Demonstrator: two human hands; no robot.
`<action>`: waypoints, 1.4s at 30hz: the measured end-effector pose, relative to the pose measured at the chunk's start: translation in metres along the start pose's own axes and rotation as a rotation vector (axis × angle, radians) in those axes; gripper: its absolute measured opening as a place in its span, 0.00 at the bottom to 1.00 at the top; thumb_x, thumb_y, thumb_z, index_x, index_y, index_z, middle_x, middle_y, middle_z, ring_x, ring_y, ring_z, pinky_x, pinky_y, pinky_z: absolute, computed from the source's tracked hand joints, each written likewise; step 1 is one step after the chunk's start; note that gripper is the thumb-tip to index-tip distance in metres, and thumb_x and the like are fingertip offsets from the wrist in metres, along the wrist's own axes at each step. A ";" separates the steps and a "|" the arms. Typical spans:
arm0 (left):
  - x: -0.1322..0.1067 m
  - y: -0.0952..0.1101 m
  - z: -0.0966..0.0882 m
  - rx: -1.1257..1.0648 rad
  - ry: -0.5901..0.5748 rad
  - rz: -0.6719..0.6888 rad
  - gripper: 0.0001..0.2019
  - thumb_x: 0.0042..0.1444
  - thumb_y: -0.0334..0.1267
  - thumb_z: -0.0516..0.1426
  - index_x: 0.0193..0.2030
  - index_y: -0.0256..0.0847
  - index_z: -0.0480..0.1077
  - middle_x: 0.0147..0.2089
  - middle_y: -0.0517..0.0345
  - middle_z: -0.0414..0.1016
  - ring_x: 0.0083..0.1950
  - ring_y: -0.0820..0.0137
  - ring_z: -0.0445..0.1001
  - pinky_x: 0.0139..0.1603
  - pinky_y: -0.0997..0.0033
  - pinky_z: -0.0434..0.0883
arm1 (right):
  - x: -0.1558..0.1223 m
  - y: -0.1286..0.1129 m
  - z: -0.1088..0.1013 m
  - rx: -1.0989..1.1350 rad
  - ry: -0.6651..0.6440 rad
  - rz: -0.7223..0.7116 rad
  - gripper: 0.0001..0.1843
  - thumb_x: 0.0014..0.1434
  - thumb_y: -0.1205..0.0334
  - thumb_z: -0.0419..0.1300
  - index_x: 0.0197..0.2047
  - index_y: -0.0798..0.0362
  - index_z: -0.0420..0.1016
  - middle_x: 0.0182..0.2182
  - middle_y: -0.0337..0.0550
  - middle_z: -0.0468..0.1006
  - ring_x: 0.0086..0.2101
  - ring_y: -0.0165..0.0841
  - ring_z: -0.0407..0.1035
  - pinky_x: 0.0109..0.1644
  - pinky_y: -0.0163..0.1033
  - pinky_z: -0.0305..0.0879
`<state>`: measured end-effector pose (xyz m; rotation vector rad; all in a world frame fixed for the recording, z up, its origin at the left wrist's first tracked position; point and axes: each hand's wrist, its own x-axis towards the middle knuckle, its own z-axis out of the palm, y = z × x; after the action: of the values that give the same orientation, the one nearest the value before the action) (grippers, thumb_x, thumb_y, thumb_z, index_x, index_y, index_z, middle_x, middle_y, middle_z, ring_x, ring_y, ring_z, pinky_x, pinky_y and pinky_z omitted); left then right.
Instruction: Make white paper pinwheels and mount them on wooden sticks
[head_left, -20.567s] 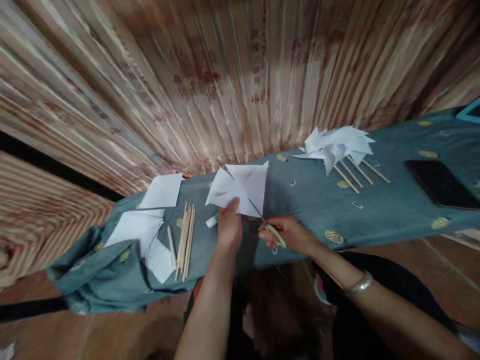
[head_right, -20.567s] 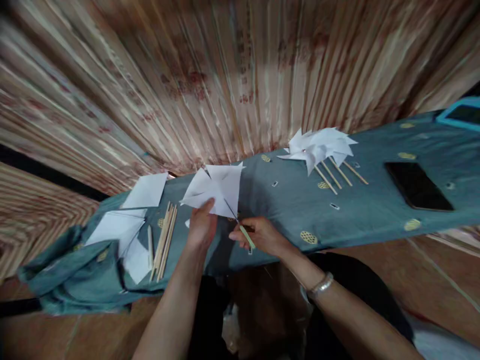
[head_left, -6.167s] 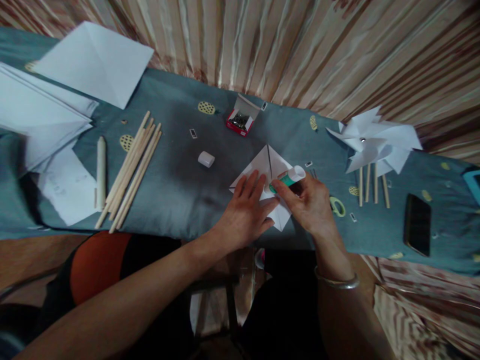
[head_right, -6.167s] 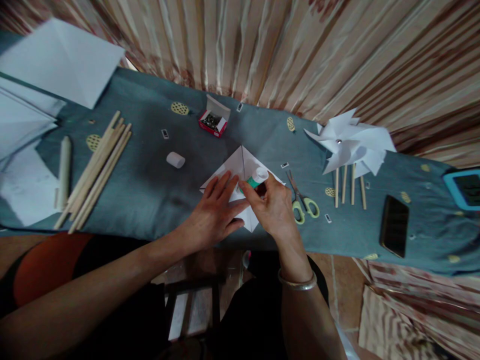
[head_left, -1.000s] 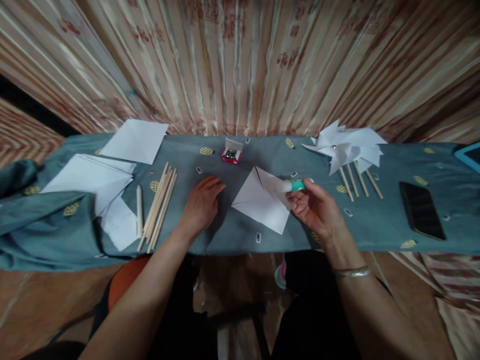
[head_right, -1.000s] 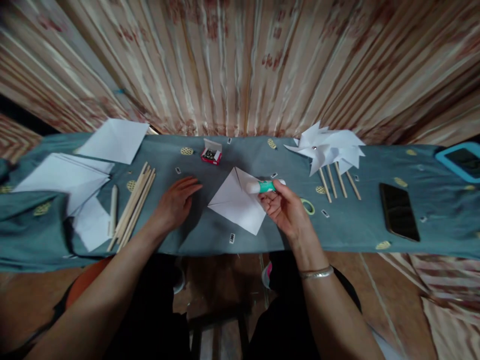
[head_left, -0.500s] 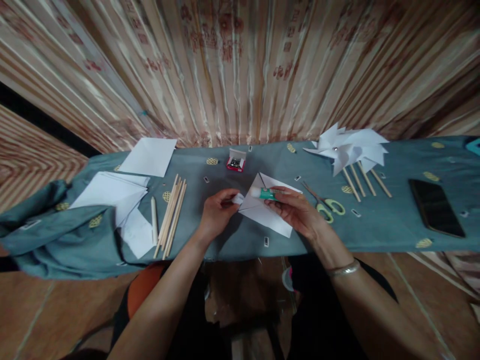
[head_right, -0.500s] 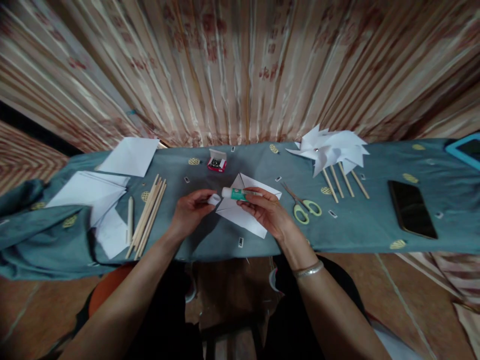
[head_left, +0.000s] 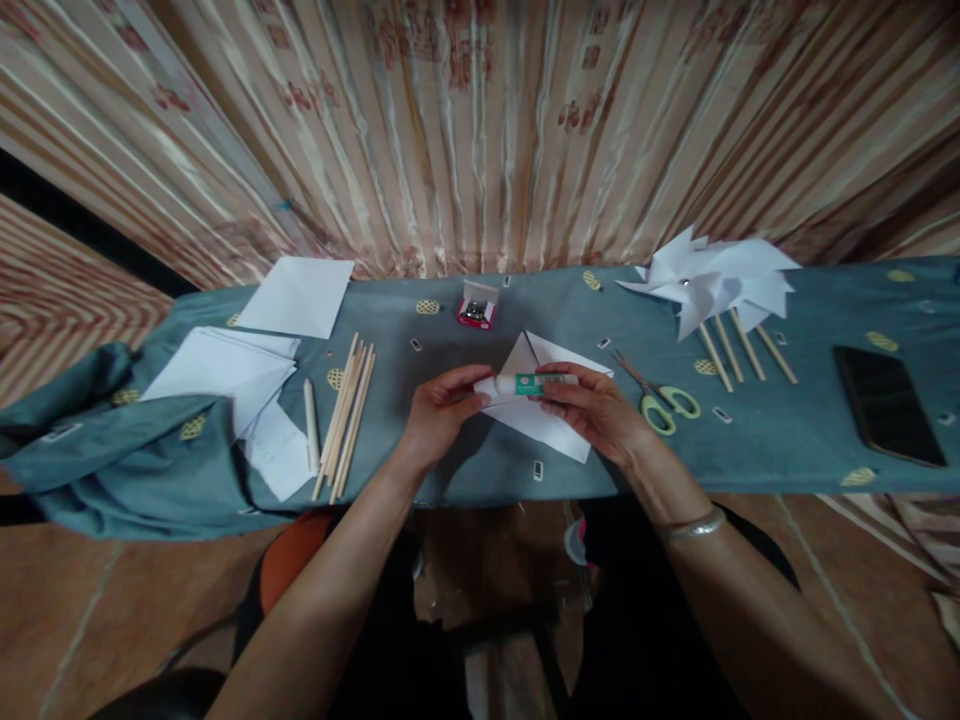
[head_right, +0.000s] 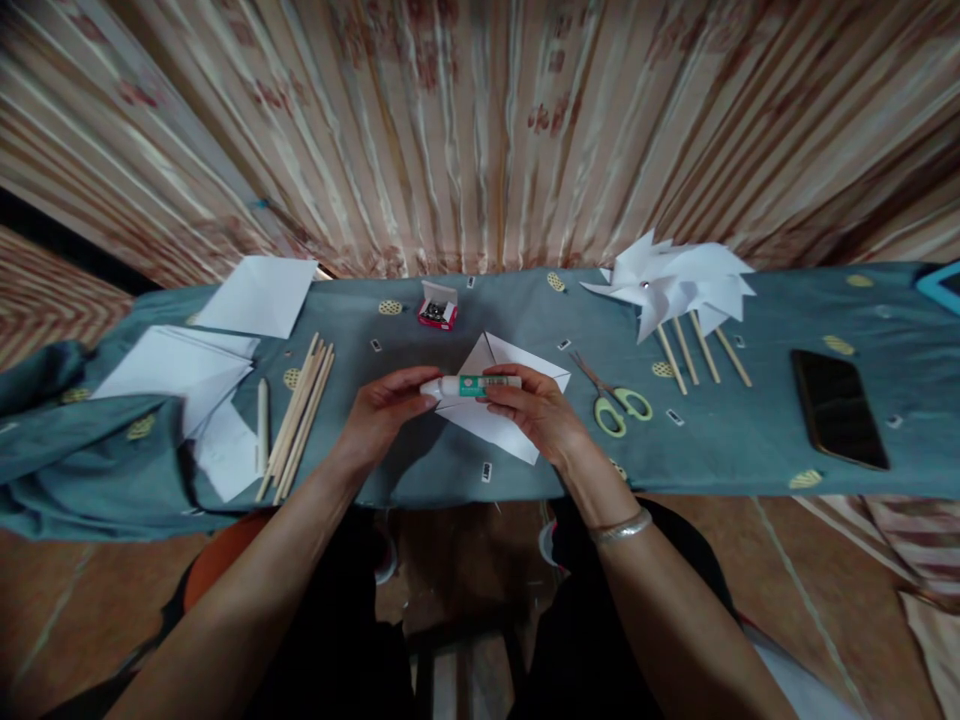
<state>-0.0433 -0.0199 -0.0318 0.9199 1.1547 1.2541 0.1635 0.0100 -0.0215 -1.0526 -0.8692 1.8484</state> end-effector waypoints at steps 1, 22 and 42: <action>0.000 0.000 0.000 -0.003 -0.002 -0.005 0.17 0.39 0.33 0.68 0.41 0.41 0.80 0.42 0.55 0.81 0.43 0.67 0.76 0.50 0.64 0.71 | 0.000 0.000 0.000 -0.003 0.003 0.000 0.18 0.38 0.62 0.76 0.35 0.51 0.80 0.31 0.37 0.82 0.31 0.27 0.77 0.39 0.31 0.73; -0.005 0.004 0.004 0.015 -0.040 -0.002 0.15 0.40 0.35 0.68 0.39 0.41 0.80 0.41 0.55 0.82 0.42 0.67 0.77 0.48 0.65 0.72 | -0.004 -0.004 0.001 -0.076 0.000 0.021 0.17 0.40 0.61 0.76 0.35 0.52 0.80 0.33 0.39 0.82 0.29 0.26 0.76 0.35 0.29 0.73; -0.005 -0.002 0.001 0.231 -0.034 0.051 0.15 0.41 0.36 0.68 0.38 0.39 0.80 0.38 0.55 0.82 0.37 0.66 0.77 0.43 0.66 0.73 | -0.003 0.006 0.008 -0.218 -0.029 -0.037 0.24 0.41 0.51 0.75 0.40 0.52 0.78 0.33 0.42 0.82 0.33 0.31 0.77 0.40 0.38 0.75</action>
<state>-0.0415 -0.0249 -0.0327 1.1430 1.2745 1.1570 0.1552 0.0033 -0.0227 -1.1360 -1.1200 1.7709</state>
